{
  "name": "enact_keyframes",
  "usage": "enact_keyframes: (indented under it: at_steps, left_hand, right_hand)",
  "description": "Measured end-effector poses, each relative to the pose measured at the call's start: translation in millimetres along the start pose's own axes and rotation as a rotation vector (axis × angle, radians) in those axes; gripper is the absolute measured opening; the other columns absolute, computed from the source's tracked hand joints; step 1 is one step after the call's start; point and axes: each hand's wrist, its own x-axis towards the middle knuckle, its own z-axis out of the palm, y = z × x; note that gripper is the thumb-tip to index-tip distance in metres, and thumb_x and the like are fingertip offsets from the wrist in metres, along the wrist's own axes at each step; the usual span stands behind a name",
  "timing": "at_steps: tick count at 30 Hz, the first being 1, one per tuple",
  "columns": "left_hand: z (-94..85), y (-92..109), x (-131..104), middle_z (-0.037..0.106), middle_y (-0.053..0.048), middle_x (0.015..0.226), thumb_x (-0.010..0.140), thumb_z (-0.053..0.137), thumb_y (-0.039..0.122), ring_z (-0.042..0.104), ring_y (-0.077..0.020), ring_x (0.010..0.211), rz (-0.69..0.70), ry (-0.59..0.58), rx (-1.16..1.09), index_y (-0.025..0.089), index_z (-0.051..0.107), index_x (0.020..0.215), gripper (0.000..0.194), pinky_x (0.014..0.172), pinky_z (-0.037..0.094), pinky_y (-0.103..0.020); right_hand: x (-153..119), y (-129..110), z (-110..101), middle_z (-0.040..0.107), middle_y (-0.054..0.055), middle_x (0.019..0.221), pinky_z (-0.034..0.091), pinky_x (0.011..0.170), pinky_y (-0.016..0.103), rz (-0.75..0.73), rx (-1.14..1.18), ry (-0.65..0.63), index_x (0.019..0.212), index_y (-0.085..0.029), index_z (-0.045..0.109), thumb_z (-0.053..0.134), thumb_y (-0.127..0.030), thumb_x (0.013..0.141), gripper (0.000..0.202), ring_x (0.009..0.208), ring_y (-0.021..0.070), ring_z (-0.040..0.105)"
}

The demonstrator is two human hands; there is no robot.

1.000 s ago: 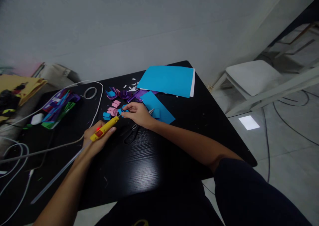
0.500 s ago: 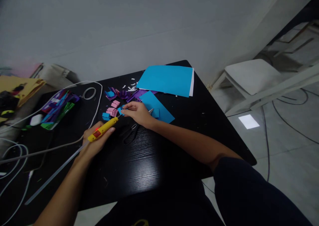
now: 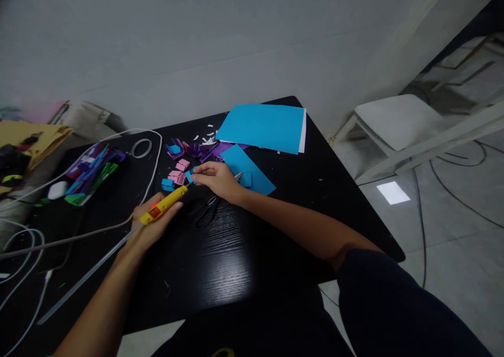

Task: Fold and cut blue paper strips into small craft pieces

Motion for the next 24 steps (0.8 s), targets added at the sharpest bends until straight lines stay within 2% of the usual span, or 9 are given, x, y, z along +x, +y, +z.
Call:
enact_keyframes:
  at_steps: [6, 9, 14, 19, 24]
  left_hand:
    - [3.2, -3.3, 0.0, 0.049, 0.006, 0.054, 0.08, 0.071, 0.053, 0.046, -0.0118, 0.05, 0.092, 0.071, -0.076, 0.022, 0.05, 0.067, 0.04, 0.051, 0.037, -0.024]
    - [4.8, -7.5, 1.5, 0.05, 0.006, 0.056, 0.079, 0.072, 0.052, 0.047, -0.012, 0.052, 0.078, 0.126, -0.094, 0.022, 0.051, 0.069, 0.039, 0.054, 0.039, -0.024]
    - [5.6, -15.6, 5.8, 0.063, 0.003, 0.071, 0.072, 0.078, 0.058, 0.058, -0.0161, 0.063, 0.066, 0.2, -0.106, 0.022, 0.056, 0.081, 0.043, 0.064, 0.046, -0.027]
    - [5.5, -18.1, 7.6, 0.062, 0.002, 0.074, 0.07, 0.08, 0.061, 0.06, -0.0176, 0.065, 0.058, 0.208, -0.072, 0.023, 0.053, 0.087, 0.049, 0.064, 0.048, -0.029]
    - [6.9, -19.3, 7.7, 0.06, 0.003, 0.073, 0.073, 0.079, 0.061, 0.057, -0.0167, 0.064, 0.062, 0.192, -0.084, 0.023, 0.054, 0.087, 0.048, 0.062, 0.045, -0.028]
  right_hand:
    - [0.6, -0.7, -1.3, 0.073, 0.002, 0.084, 0.062, 0.091, 0.039, 0.002, -0.005, 0.012, 0.083, -0.017, 0.071, 0.081, -0.014, 0.077, 0.012, 0.082, 0.0151, 0.071]
    - [0.7, -1.3, -1.6, 0.072, 0.001, 0.083, 0.062, 0.089, 0.036, 0.006, -0.008, 0.013, 0.083, -0.017, 0.072, 0.082, -0.016, 0.077, 0.012, 0.081, 0.0146, 0.07]
    - [0.6, -1.6, -1.6, 0.072, 0.002, 0.085, 0.063, 0.085, 0.034, -0.025, 0.0, -0.001, 0.082, -0.019, 0.072, 0.078, -0.027, 0.083, 0.01, 0.083, 0.0149, 0.069]
    - [2.0, 3.4, -2.3, 0.071, 0.0, 0.08, 0.063, 0.085, 0.034, -0.031, -0.044, 0.006, 0.081, -0.019, 0.066, 0.085, -0.021, 0.074, 0.02, 0.079, 0.0151, 0.069]
    - [0.2, 0.9, -2.5, 0.068, -0.002, 0.076, 0.06, 0.081, 0.033, -0.071, -0.13, 0.013, 0.083, -0.021, 0.058, 0.087, -0.022, 0.07, 0.032, 0.077, 0.015, 0.069]
